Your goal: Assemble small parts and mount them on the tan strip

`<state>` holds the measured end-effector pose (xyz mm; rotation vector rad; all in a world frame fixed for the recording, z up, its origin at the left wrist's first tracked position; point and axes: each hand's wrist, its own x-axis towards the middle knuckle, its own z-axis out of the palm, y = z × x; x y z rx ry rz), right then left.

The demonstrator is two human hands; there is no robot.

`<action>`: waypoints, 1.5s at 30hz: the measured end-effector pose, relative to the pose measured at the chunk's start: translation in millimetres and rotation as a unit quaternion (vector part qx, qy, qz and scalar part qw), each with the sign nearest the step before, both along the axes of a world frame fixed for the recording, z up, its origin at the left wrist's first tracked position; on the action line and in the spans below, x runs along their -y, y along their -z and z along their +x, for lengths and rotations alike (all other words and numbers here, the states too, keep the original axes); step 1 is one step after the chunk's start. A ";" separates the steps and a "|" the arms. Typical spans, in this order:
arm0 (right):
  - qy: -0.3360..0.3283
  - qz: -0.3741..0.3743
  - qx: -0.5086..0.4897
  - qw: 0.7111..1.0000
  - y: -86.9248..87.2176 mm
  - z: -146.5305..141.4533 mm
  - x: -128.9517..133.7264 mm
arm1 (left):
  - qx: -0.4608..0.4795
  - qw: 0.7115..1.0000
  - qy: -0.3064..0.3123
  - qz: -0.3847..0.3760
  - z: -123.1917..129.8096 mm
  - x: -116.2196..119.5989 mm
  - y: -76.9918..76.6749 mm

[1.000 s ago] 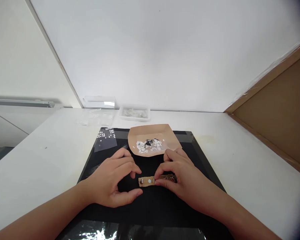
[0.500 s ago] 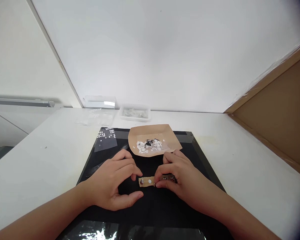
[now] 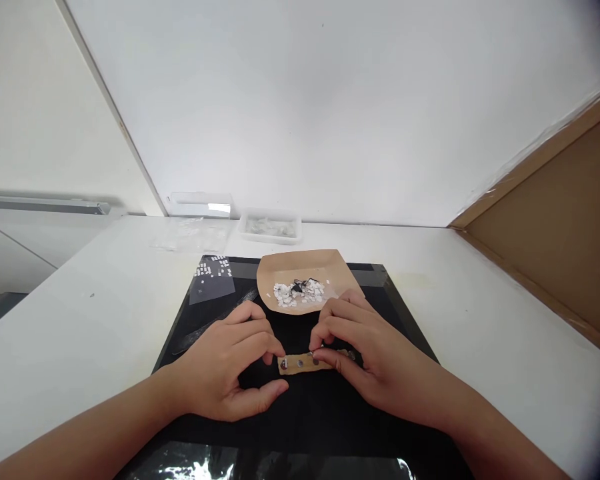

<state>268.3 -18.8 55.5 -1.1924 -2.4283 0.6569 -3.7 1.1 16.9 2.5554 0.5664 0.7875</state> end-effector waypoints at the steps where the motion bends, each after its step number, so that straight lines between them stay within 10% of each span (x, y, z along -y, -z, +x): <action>1: -0.009 0.002 -0.004 1.000 -0.8 0.5 -1.0 | -0.001 1.000 -0.001 0.001 0.1 0.1 -0.2; 45: -0.034 -0.056 -0.046 0.997 2.9 8.5 -7.8 | -0.005 1.000 -0.001 0.014 -1.2 1.7 2.5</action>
